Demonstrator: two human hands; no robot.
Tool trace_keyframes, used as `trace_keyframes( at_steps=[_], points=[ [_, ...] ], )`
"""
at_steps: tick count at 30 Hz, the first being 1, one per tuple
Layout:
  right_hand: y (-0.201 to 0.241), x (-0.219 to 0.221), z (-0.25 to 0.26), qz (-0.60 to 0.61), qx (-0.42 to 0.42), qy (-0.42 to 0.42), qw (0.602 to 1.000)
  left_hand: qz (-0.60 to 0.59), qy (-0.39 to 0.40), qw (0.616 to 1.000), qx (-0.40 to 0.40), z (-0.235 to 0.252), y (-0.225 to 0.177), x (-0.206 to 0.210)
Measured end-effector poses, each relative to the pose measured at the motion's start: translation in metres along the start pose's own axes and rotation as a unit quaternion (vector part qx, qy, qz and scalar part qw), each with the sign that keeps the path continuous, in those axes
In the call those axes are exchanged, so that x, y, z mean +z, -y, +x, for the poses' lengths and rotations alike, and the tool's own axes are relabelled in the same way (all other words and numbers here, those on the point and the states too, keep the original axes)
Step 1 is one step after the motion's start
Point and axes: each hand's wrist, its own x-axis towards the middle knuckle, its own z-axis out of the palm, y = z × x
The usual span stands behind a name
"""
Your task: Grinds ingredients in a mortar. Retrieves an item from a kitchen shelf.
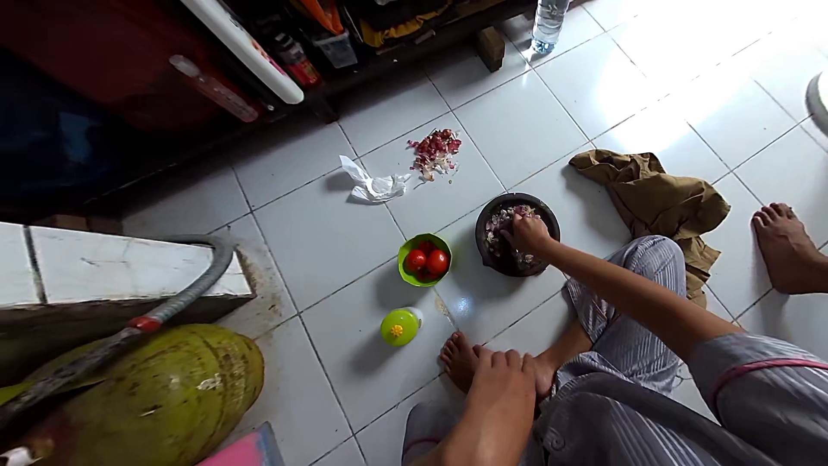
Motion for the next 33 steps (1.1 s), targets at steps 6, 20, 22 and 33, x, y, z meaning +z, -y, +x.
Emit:
trace_keyframes(
  at_steps=[6,20,22,33],
  points=[
    [0.008,0.020,-0.046,0.022,0.031,0.026,0.999,-0.021,-0.058,0.998,-0.012,-0.003,0.012,0.010],
    [0.002,0.020,-0.018,0.067,0.048,-0.048,0.995,-0.040,0.049,0.993,-0.099,0.004,0.021,0.007],
    [0.004,-0.001,0.001,0.061,0.047,-0.011,0.997,-0.011,0.032,0.997,-0.064,0.008,0.011,0.003],
    [0.009,-0.006,-0.014,0.073,0.065,0.016,0.995,0.002,0.005,1.000,-0.005,0.009,0.000,0.005]
  ],
)
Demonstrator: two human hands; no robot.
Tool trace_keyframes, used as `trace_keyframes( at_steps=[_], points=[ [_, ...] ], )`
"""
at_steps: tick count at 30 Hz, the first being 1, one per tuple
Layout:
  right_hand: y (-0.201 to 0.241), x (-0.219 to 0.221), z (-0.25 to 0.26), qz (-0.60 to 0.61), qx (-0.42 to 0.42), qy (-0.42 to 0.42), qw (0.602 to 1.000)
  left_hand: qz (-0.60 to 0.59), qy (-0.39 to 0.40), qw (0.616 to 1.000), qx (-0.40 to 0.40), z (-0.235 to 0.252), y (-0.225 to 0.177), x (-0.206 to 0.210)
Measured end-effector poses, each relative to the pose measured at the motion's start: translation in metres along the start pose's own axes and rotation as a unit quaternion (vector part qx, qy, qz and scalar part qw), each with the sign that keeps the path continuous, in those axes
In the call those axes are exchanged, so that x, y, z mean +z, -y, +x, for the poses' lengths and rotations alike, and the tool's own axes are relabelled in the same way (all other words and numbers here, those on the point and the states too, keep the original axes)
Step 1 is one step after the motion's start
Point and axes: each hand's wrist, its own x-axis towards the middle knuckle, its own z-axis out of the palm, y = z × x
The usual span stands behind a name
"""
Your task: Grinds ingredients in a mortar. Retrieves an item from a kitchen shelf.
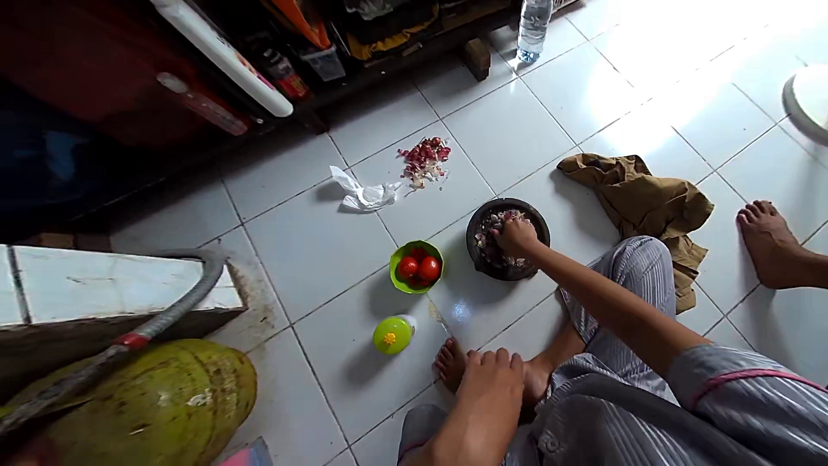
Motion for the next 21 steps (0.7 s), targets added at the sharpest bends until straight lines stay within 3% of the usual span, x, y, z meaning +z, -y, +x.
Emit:
trace_keyframes(
  at_steps=[3,7,11,13,16,19,21],
  points=[
    [-0.012,0.022,-0.024,-0.003,-0.009,0.037,0.999,-0.023,-0.054,0.997,0.044,-0.001,0.009,0.010],
    [-0.015,0.017,-0.019,0.008,0.005,0.009,1.000,0.005,0.058,0.998,-0.022,0.005,0.004,0.006],
    [-0.026,-0.044,0.026,0.079,0.015,0.026,0.996,-0.017,-0.058,0.998,0.032,0.001,0.009,0.011],
    [-0.035,-0.056,0.028,0.081,0.043,-0.003,0.996,-0.019,-0.062,0.997,0.029,0.002,0.014,0.017],
    [-0.031,-0.012,0.009,0.063,0.025,-0.029,0.997,-0.015,0.005,1.000,0.009,0.003,0.015,0.013],
    [-0.013,0.029,-0.013,-0.013,-0.008,-0.066,0.998,-0.015,-0.014,0.999,0.024,0.003,0.013,0.007],
    [-0.012,0.018,-0.004,-0.023,-0.018,-0.064,0.998,-0.005,-0.046,0.999,0.016,0.002,0.012,0.004]
  ],
)
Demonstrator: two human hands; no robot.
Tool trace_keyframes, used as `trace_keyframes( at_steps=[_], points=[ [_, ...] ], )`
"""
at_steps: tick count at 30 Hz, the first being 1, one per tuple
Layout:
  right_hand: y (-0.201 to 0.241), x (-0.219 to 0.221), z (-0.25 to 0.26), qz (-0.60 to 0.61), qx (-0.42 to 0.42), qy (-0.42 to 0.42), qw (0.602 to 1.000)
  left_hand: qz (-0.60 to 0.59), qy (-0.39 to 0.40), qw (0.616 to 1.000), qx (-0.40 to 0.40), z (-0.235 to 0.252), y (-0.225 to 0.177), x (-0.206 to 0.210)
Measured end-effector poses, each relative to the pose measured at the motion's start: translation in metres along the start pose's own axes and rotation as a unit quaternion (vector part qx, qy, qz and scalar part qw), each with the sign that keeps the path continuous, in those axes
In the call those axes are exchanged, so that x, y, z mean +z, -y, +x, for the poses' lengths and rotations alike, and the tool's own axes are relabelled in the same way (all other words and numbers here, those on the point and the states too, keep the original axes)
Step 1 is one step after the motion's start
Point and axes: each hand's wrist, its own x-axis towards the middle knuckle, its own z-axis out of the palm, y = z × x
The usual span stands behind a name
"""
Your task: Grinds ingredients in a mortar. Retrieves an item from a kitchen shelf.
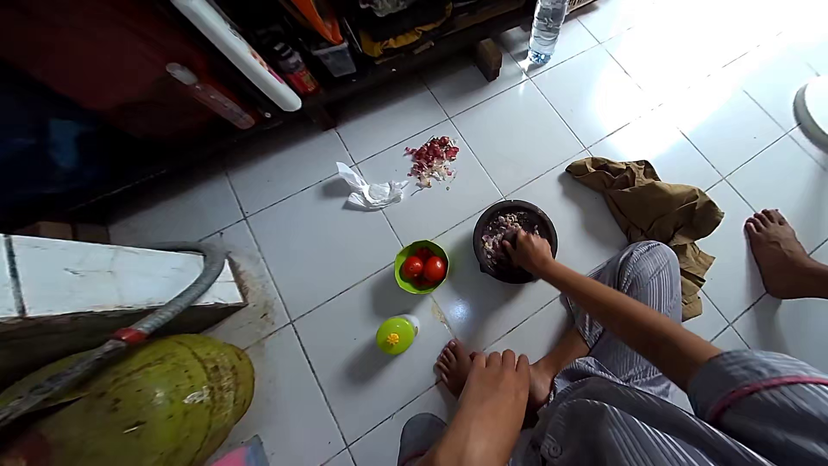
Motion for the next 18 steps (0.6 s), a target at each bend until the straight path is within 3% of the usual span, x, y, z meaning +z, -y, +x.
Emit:
trace_keyframes(
  at_steps=[3,8,11,13,15,18],
  points=[
    [0.000,-0.020,0.019,0.033,0.033,0.053,0.998,0.027,-0.007,0.999,-0.023,-0.001,-0.006,-0.002],
    [0.001,0.006,-0.025,0.015,0.012,0.031,0.999,-0.024,0.021,0.999,0.006,-0.004,0.002,0.003],
    [0.001,-0.016,0.003,0.033,0.031,0.057,0.997,-0.003,0.050,0.999,-0.018,-0.003,-0.005,0.000],
    [0.005,-0.053,0.033,0.055,0.042,0.110,0.992,0.009,0.017,1.000,-0.015,-0.002,-0.007,-0.004],
    [0.009,-0.073,0.040,0.046,0.046,0.074,0.995,-0.003,-0.012,1.000,-0.003,-0.002,-0.004,-0.001],
    [0.007,-0.044,0.024,0.028,0.033,0.021,0.999,-0.027,0.019,0.999,0.003,-0.002,0.004,0.002]
  ],
)
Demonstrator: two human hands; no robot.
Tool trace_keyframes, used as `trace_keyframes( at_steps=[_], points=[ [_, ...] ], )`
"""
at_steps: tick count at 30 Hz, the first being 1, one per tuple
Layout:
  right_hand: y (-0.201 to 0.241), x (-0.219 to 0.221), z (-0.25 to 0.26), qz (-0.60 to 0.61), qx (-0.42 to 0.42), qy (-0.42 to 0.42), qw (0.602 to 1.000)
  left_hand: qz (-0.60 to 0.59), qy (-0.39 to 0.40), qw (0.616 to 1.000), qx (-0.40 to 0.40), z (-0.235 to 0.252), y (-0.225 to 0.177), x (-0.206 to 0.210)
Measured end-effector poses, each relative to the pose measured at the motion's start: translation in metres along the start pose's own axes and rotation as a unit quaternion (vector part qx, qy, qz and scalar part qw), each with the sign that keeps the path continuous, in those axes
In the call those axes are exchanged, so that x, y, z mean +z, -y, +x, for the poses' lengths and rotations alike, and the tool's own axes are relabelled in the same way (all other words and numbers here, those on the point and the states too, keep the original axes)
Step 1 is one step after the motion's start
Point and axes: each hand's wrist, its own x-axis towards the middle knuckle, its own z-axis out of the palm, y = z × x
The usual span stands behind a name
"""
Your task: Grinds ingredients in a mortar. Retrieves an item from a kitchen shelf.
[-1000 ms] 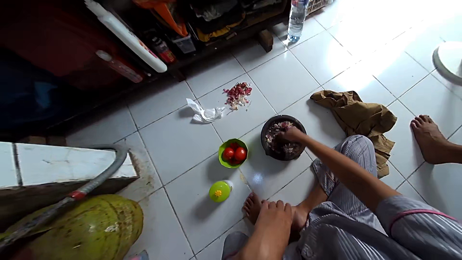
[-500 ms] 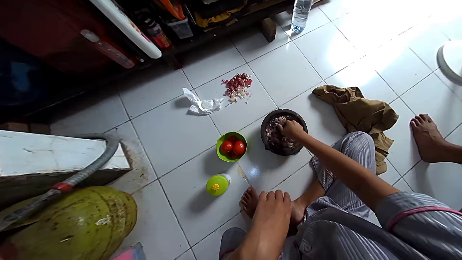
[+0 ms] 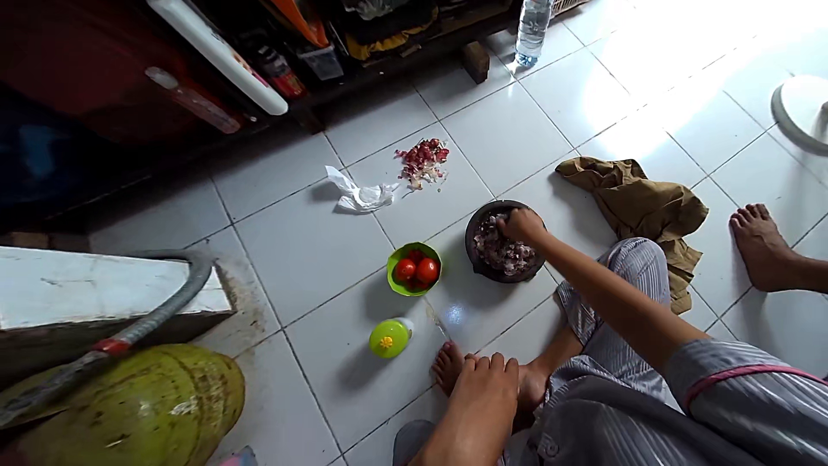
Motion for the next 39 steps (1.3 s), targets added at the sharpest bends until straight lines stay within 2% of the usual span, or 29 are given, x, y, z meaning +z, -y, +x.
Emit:
trace_keyframes(
  at_steps=[3,7,9,11,13,16,19,21,23,24,26,30,31,33,35,37,39],
  points=[
    [-0.008,0.038,-0.023,-0.009,-0.001,-0.008,1.000,-0.011,0.000,1.000,-0.004,0.001,0.004,-0.007],
    [0.002,0.017,-0.007,-0.020,-0.005,-0.027,0.999,0.030,-0.032,0.998,-0.033,0.004,-0.005,-0.012],
    [0.003,0.009,-0.009,-0.005,0.015,-0.004,1.000,0.019,-0.026,0.999,-0.013,0.003,-0.008,-0.010],
    [-0.010,0.032,-0.023,0.017,0.001,-0.023,1.000,-0.018,-0.024,0.999,0.022,0.000,-0.002,-0.005],
    [-0.017,0.049,-0.033,-0.004,-0.011,-0.022,1.000,-0.033,-0.004,0.999,0.022,0.002,0.004,-0.004],
    [-0.015,0.028,-0.018,-0.009,-0.003,0.008,1.000,-0.003,0.009,1.000,-0.008,0.004,-0.003,-0.006],
    [0.006,-0.023,0.006,0.007,0.012,0.051,0.999,0.011,-0.033,0.999,0.003,0.005,-0.007,-0.008],
    [0.005,-0.016,-0.003,-0.001,0.011,-0.009,1.000,-0.014,-0.037,0.999,0.022,0.003,-0.002,-0.002],
    [-0.014,0.027,-0.020,0.014,-0.018,-0.077,0.997,-0.038,-0.019,0.999,0.023,0.000,0.006,0.004],
    [-0.018,0.042,-0.026,0.010,-0.013,-0.072,0.997,-0.042,-0.011,0.999,0.014,0.000,0.010,0.004],
    [-0.020,0.044,-0.025,-0.005,-0.003,-0.042,0.999,-0.034,-0.010,0.999,-0.012,0.002,0.012,0.000],
    [-0.006,0.009,-0.001,0.000,0.030,0.015,0.999,-0.008,-0.034,0.999,-0.035,0.002,0.003,-0.009],
    [-0.009,0.010,-0.004,0.000,0.033,0.016,0.999,-0.012,-0.036,0.999,-0.022,0.001,0.001,-0.008],
    [-0.019,0.035,-0.021,0.008,-0.003,-0.039,0.999,-0.037,-0.039,0.999,0.006,0.000,0.005,-0.005],
    [-0.020,0.045,-0.030,-0.014,-0.016,-0.036,0.999,-0.052,-0.031,0.998,0.012,0.001,0.012,-0.003],
    [-0.020,0.032,-0.021,-0.011,-0.009,-0.017,1.000,-0.039,0.001,0.999,-0.009,0.002,0.010,-0.003],
    [-0.002,0.001,0.006,0.030,0.013,0.052,0.998,-0.021,0.001,0.999,-0.024,0.002,0.004,-0.010]
  ],
)
